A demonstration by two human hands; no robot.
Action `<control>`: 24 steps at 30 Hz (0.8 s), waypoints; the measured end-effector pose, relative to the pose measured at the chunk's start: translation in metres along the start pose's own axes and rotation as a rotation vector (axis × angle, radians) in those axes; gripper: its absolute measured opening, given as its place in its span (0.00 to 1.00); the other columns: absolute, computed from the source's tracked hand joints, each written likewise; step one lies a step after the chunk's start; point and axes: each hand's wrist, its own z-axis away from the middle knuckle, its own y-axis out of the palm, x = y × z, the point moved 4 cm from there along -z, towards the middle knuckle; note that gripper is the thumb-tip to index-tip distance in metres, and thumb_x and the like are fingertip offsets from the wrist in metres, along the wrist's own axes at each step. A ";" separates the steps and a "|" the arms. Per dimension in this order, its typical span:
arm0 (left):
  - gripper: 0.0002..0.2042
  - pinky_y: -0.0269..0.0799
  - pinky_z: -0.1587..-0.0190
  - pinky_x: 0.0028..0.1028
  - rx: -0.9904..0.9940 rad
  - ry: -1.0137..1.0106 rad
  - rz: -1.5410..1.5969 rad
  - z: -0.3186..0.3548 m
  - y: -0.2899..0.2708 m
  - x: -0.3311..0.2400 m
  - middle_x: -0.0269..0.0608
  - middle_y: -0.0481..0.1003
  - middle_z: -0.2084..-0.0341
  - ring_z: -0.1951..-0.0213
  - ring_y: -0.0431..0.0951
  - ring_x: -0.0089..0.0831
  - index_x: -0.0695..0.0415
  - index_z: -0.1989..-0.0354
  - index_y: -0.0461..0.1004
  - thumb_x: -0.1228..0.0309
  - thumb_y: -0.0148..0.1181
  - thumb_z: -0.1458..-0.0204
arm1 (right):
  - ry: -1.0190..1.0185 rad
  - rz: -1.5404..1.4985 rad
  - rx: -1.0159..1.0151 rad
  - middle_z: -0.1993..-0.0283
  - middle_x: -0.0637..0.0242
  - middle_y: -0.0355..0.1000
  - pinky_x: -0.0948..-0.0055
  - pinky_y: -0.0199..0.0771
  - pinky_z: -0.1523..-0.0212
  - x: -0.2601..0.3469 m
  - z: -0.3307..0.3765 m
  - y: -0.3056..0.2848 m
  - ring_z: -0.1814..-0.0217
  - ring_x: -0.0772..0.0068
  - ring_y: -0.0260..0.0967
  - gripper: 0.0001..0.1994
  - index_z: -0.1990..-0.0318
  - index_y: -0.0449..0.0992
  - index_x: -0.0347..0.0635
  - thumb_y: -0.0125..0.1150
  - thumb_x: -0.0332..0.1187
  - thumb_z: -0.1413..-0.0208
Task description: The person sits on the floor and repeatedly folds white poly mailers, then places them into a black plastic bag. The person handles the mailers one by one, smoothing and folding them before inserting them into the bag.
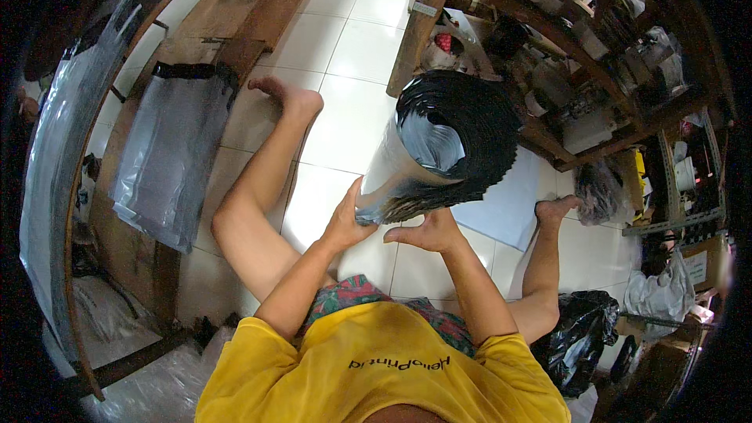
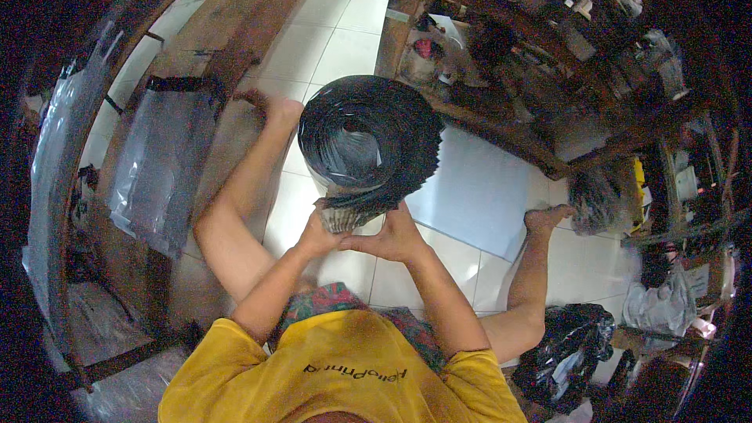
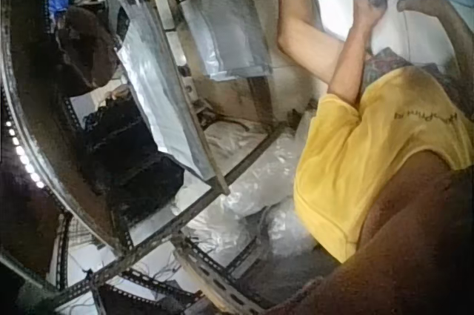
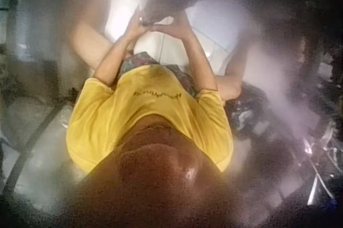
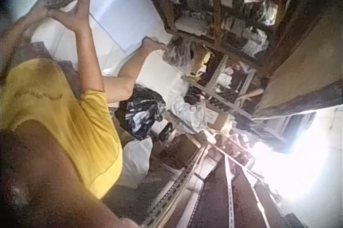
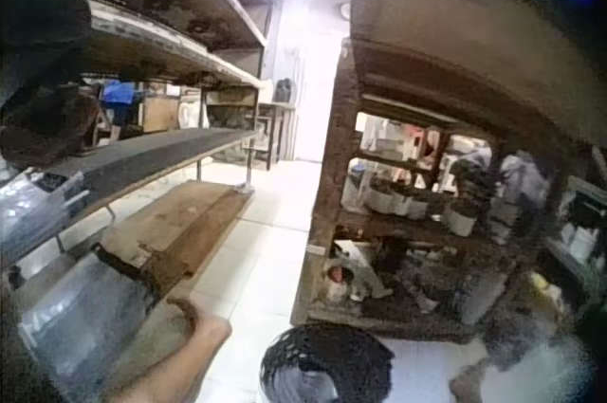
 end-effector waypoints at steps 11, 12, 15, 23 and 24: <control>0.53 0.64 0.34 0.40 -0.497 0.104 -0.214 0.033 0.031 -0.026 0.60 0.65 0.41 0.36 0.67 0.55 0.68 0.27 0.43 0.75 0.75 0.58 | -0.069 0.086 -0.089 0.36 0.54 0.66 0.59 0.58 0.30 -0.026 -0.008 0.014 0.33 0.55 0.62 0.54 0.33 0.61 0.35 0.88 0.43 0.70; 0.53 0.64 0.33 0.40 -0.448 0.082 -0.235 0.031 0.038 -0.007 0.61 0.64 0.39 0.35 0.66 0.55 0.68 0.27 0.43 0.75 0.75 0.59 | -0.048 0.135 -0.043 0.37 0.53 0.66 0.58 0.57 0.29 -0.025 -0.007 0.016 0.33 0.53 0.62 0.55 0.33 0.61 0.36 0.88 0.45 0.70; 0.53 0.66 0.34 0.41 -0.369 0.027 -0.185 0.024 0.056 0.028 0.63 0.62 0.36 0.35 0.67 0.56 0.67 0.27 0.44 0.76 0.76 0.61 | -0.047 0.193 0.041 0.39 0.52 0.69 0.57 0.57 0.29 -0.028 -0.014 0.017 0.34 0.50 0.63 0.52 0.36 0.65 0.36 0.88 0.47 0.70; 0.49 0.74 0.44 0.42 -0.287 -0.034 -0.069 0.005 0.026 0.013 0.61 0.70 0.41 0.42 0.75 0.54 0.60 0.29 0.51 0.70 0.78 0.59 | -0.268 0.226 -0.405 0.48 0.58 0.77 0.62 0.72 0.43 -0.018 -0.026 0.020 0.47 0.60 0.76 0.30 0.48 0.77 0.36 0.82 0.35 0.60; 0.46 0.75 0.45 0.42 -0.262 -0.060 -0.016 0.002 0.023 0.013 0.60 0.72 0.43 0.44 0.76 0.54 0.60 0.30 0.54 0.69 0.77 0.57 | -0.300 0.245 -0.453 0.49 0.59 0.79 0.64 0.74 0.45 -0.011 -0.026 0.022 0.49 0.62 0.77 0.27 0.49 0.78 0.36 0.81 0.33 0.58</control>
